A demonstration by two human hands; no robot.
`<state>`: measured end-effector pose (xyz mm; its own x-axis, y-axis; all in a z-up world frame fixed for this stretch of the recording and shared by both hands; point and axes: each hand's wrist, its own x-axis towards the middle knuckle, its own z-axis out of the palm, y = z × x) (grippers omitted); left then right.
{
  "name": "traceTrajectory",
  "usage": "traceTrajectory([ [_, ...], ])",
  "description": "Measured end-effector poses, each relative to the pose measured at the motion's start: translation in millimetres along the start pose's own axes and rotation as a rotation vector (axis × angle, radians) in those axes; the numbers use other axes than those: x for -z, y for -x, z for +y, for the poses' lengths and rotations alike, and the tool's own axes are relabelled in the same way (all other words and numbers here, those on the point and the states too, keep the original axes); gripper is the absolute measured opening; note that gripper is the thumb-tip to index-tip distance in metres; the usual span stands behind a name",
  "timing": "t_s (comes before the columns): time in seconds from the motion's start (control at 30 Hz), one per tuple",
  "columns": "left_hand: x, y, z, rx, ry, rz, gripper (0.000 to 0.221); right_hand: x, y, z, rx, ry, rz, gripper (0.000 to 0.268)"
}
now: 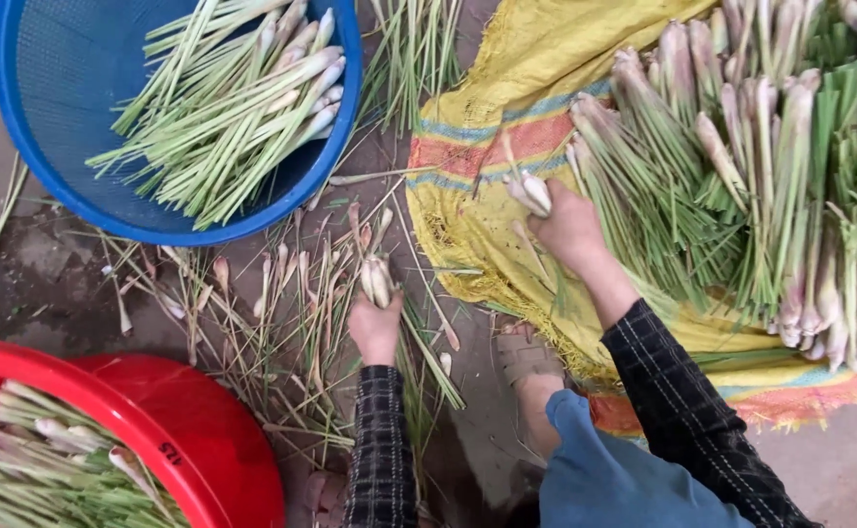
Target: Sorting and cleaning lemongrass stalks by stripping outer layers and placing them into different containers.
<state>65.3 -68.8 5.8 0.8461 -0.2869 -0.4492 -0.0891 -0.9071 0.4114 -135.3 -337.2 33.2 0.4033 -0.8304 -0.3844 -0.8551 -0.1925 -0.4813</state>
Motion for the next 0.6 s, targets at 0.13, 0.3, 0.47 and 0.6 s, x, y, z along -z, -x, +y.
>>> traceTrajectory([
  [0.13, -45.7, -21.1, -24.9, -0.032, -0.223, 0.073, 0.039, 50.6, 59.7, -54.6, -0.011, -0.203, -0.056, 0.062],
  [0.3, -33.3, -22.0, -53.1, 0.045, 0.049, -0.008, 0.043, 55.9, 27.3, -87.1, 0.104, -0.503, -0.013, 0.057],
  [0.47, 100.2, 28.3, -3.6, 0.038, 0.903, -0.244, 0.032, 105.2, -19.0, -148.7, 0.308, -0.805, 0.102, 0.041],
  [0.6, 201.6, 47.2, 38.6, -0.293, 1.137, -0.432, 0.057, 100.4, 63.3, -156.5, 0.297, -0.962, -0.106, 0.030],
])
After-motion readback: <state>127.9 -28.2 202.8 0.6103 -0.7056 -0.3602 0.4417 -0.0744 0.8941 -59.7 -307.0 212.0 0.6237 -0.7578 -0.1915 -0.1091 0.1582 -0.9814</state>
